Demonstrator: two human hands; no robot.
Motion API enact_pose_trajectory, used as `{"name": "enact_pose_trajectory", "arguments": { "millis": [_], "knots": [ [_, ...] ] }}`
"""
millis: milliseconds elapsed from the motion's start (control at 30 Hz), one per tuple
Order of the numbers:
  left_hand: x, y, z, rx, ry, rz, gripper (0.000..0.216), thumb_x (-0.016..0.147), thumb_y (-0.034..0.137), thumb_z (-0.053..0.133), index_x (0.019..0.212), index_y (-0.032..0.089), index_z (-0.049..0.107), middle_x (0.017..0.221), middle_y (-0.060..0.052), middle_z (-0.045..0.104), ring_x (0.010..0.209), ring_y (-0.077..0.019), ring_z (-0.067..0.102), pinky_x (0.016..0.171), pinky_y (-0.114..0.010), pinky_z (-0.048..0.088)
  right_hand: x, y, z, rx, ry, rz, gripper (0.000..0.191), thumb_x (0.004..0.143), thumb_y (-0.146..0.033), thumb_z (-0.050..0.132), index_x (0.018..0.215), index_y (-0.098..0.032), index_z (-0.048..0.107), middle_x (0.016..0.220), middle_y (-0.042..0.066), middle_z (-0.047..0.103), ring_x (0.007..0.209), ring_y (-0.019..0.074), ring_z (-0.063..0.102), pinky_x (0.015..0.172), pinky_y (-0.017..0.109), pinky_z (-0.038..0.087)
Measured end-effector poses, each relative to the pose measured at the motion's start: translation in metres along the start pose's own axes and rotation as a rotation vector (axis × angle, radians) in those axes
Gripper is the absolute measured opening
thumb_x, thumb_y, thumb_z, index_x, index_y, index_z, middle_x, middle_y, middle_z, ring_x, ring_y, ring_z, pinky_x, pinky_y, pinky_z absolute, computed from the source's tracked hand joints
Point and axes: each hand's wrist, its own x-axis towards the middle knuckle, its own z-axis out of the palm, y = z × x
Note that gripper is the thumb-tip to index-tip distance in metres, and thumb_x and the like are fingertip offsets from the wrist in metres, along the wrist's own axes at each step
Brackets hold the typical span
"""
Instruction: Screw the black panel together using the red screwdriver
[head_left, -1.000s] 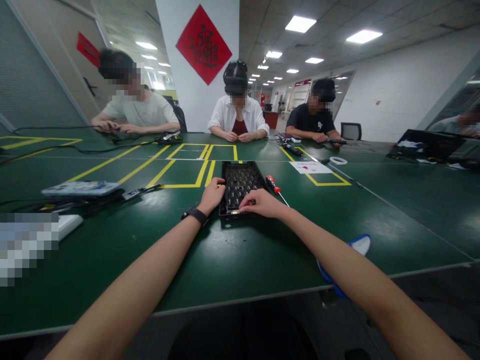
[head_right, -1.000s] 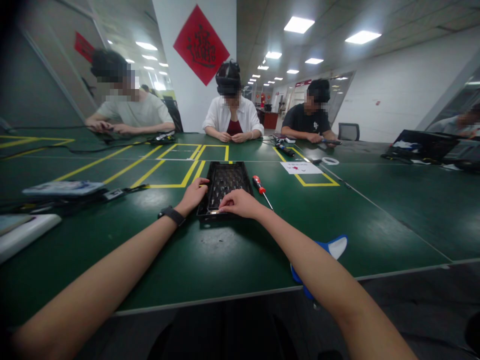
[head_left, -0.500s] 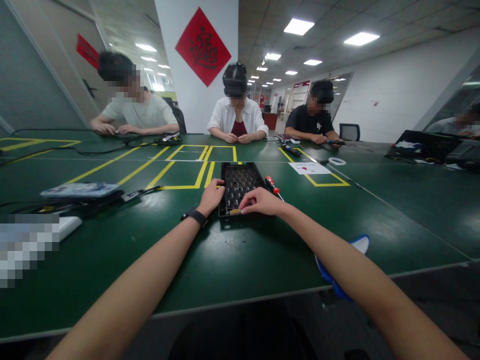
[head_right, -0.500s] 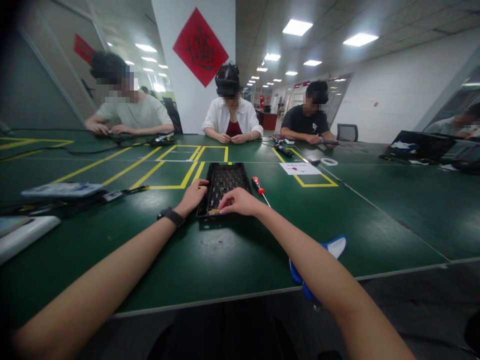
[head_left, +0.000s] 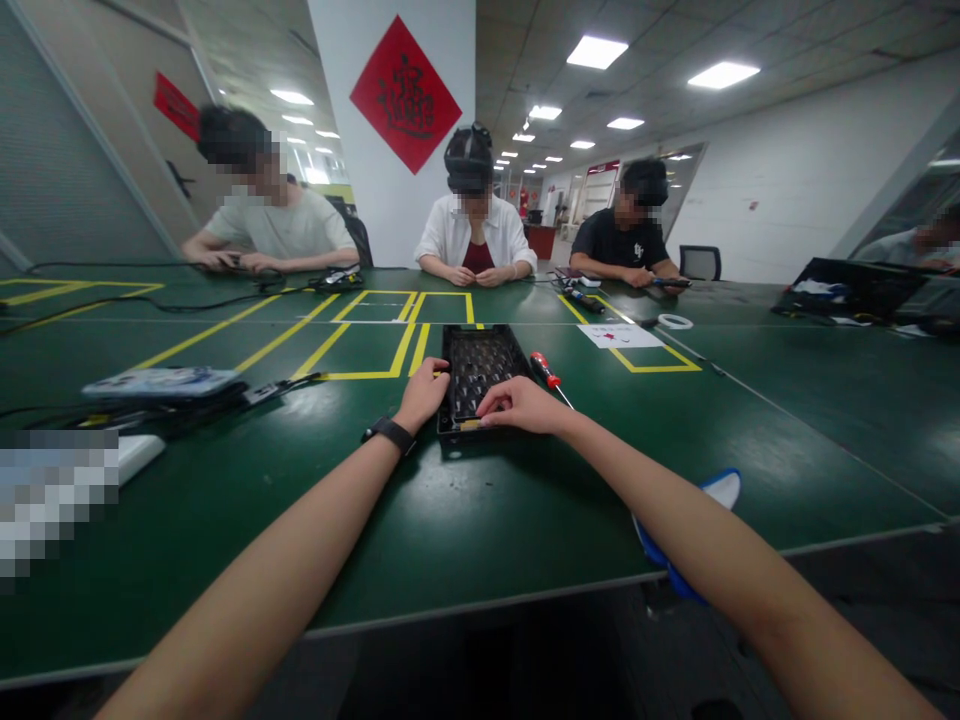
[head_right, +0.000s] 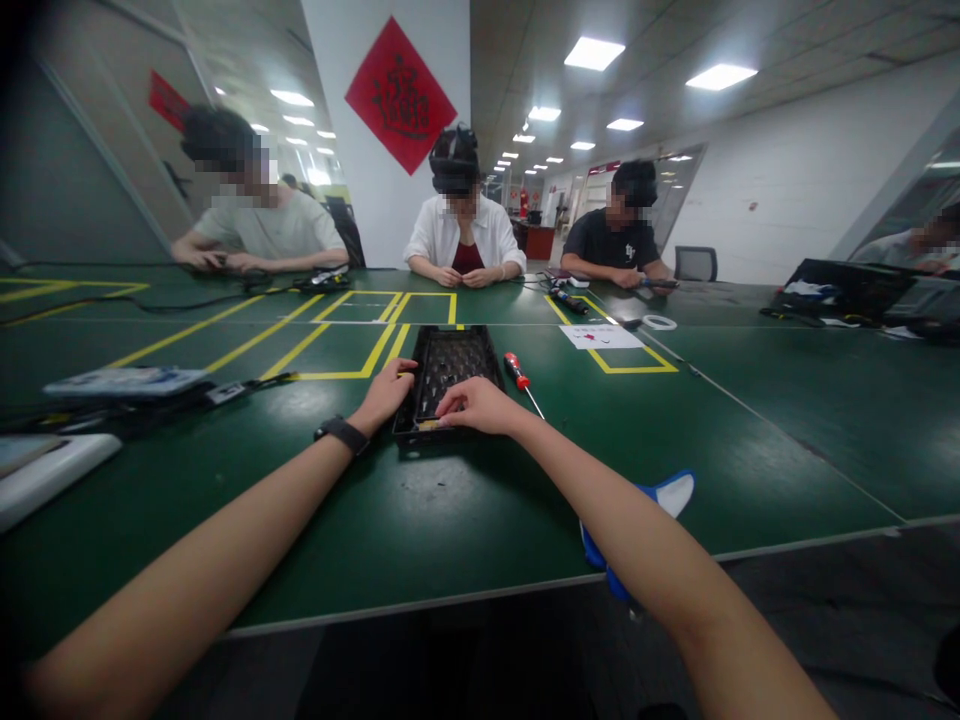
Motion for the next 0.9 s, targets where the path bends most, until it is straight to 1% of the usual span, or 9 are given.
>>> {"name": "enact_pose_trajectory", "arguments": {
  "millis": [100, 200, 367, 500, 733, 900],
  "knots": [
    [-0.0007, 0.0022, -0.0006, 0.002, 0.000, 0.006, 0.036, 0.072, 0.020, 0.042, 0.105, 0.016, 0.056, 0.110, -0.009, 0.061, 0.100, -0.0213, 0.057, 0.091, -0.034, 0.043, -0.0009, -0.0007, -0.0008, -0.016, 0.010, -0.011, 0.030, 0.066, -0.031, 0.072, 0.086, -0.010, 0.071, 0.071, 0.004, 0.067, 0.058, 0.0073, 0.051, 0.054, 0.019, 0.036],
    [-0.0013, 0.0035, -0.0010, 0.005, -0.002, 0.004, 0.036, 0.072, 0.020, 0.042, 0.105, 0.016, 0.056, 0.110, -0.009, 0.061, 0.101, -0.0211, 0.056, 0.092, -0.033, 0.043, -0.0014, -0.0004, -0.0006, -0.012, -0.005, -0.014, 0.028, 0.067, -0.032, 0.070, 0.085, -0.010, 0.071, 0.072, 0.004, 0.067, 0.058, 0.0073, 0.051, 0.054, 0.019, 0.036],
    [-0.0011, 0.0030, -0.0012, 0.012, -0.016, -0.010, 0.037, 0.073, 0.020, 0.042, 0.107, 0.016, 0.055, 0.111, -0.008, 0.061, 0.102, -0.0206, 0.057, 0.092, -0.033, 0.043, -0.0012, 0.0010, 0.0011, -0.010, 0.007, 0.001, 0.028, 0.069, -0.033, 0.069, 0.083, -0.009, 0.071, 0.068, 0.004, 0.066, 0.056, 0.0078, 0.052, 0.053, 0.019, 0.036],
    [-0.0008, 0.0038, -0.0014, 0.015, -0.017, -0.015, 0.037, 0.072, 0.019, 0.043, 0.107, 0.016, 0.056, 0.112, -0.008, 0.061, 0.103, -0.0207, 0.057, 0.092, -0.033, 0.044, -0.0013, 0.0037, 0.0022, 0.039, 0.020, -0.006, 0.029, 0.068, -0.033, 0.070, 0.086, -0.009, 0.070, 0.072, 0.005, 0.068, 0.060, 0.0096, 0.056, 0.054, 0.019, 0.039],
    [-0.0014, 0.0045, -0.0018, 0.010, -0.011, -0.003, 0.037, 0.072, 0.018, 0.042, 0.106, 0.016, 0.056, 0.111, -0.009, 0.061, 0.102, -0.0209, 0.057, 0.091, -0.034, 0.044, -0.0010, 0.0080, 0.0036, 0.040, 0.011, -0.036, 0.030, 0.068, -0.032, 0.070, 0.088, -0.010, 0.068, 0.076, 0.006, 0.070, 0.065, 0.0109, 0.059, 0.059, 0.020, 0.042],
    [-0.0006, 0.0024, -0.0004, 0.003, -0.008, -0.004, 0.038, 0.071, 0.019, 0.042, 0.107, 0.015, 0.056, 0.111, -0.009, 0.061, 0.102, -0.0211, 0.057, 0.091, -0.034, 0.044, -0.0022, 0.0038, 0.0029, 0.039, 0.000, -0.031, 0.033, 0.070, -0.029, 0.069, 0.096, -0.010, 0.064, 0.068, 0.003, 0.068, 0.055, 0.0081, 0.054, 0.055, 0.019, 0.039]
  ]
}}
